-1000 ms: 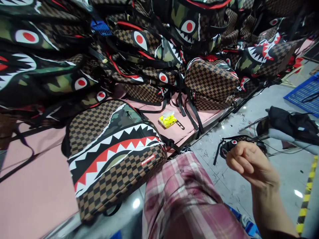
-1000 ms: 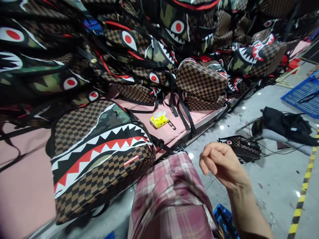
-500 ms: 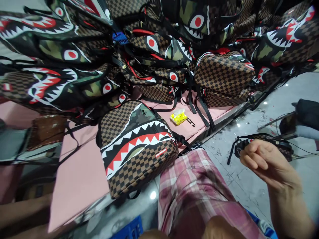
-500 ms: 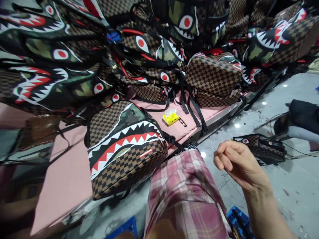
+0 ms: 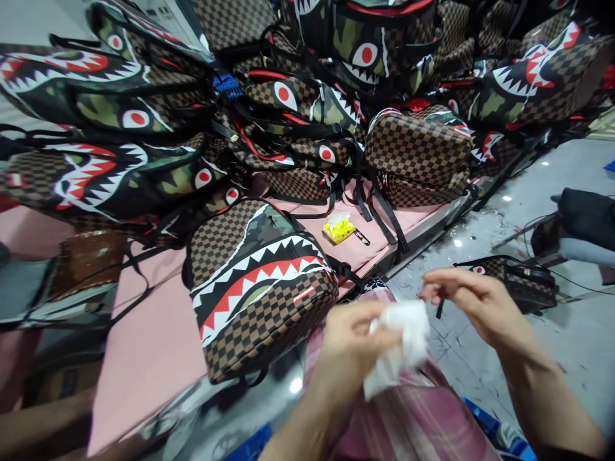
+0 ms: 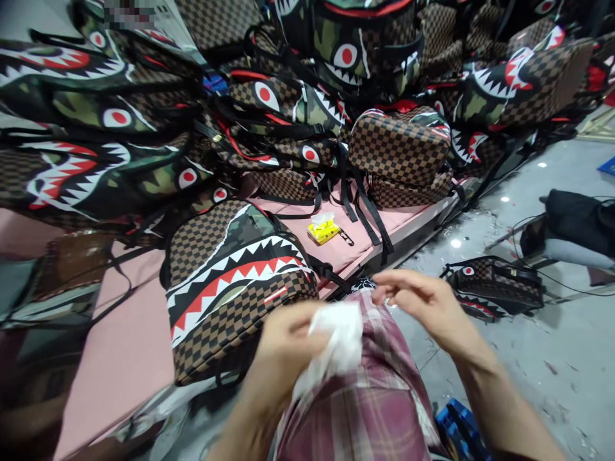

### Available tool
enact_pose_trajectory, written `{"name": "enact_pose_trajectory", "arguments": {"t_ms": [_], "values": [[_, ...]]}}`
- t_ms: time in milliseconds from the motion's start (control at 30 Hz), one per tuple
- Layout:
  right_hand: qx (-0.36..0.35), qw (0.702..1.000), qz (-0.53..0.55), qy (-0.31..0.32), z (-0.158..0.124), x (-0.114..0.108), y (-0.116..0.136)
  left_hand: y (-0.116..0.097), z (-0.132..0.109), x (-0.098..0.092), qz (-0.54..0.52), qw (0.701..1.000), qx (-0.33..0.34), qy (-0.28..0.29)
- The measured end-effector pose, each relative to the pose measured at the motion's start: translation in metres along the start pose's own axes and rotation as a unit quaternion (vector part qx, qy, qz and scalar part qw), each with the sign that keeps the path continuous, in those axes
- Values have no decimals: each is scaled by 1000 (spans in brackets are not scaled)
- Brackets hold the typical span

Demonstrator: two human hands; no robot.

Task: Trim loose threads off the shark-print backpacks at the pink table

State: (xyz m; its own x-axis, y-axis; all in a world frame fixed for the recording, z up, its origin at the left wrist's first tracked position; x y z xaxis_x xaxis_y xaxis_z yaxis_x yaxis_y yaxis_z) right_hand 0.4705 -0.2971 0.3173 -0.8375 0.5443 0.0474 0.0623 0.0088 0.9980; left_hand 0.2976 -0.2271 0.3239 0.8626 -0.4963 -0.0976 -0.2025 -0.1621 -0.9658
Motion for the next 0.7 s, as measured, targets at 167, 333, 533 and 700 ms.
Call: {"name": "enact_pose_trajectory", "arguments": {"t_ms": [167, 333, 533, 700], "values": [[-15, 992, -99, 79, 5, 38, -16, 11, 36, 20, -115, 992, -50, -32], [32, 997, -50, 55, 10, 48, -22, 3, 36, 12, 30, 996, 44, -69], [44, 999, -8, -5, 16, 37, -28, 2, 35, 7, 83, 992, 65, -68], [66, 995, 64, -50, 22, 26, -35, 18, 39, 12, -43, 998, -42, -17]]}}
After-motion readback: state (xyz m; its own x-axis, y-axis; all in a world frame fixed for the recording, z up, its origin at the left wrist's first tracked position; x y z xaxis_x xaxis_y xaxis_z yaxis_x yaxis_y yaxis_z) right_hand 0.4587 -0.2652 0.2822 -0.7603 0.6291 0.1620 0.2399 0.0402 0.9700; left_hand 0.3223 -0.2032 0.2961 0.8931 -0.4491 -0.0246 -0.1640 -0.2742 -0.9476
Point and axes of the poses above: each hand's wrist, its own z-axis towards the middle knuckle, its own x-axis out of the palm, y = z × x, the point moved 6 cm from there along z, towards the middle knuckle, and after that the axes turned 15 degrees about -y, right-handed, at the moved point
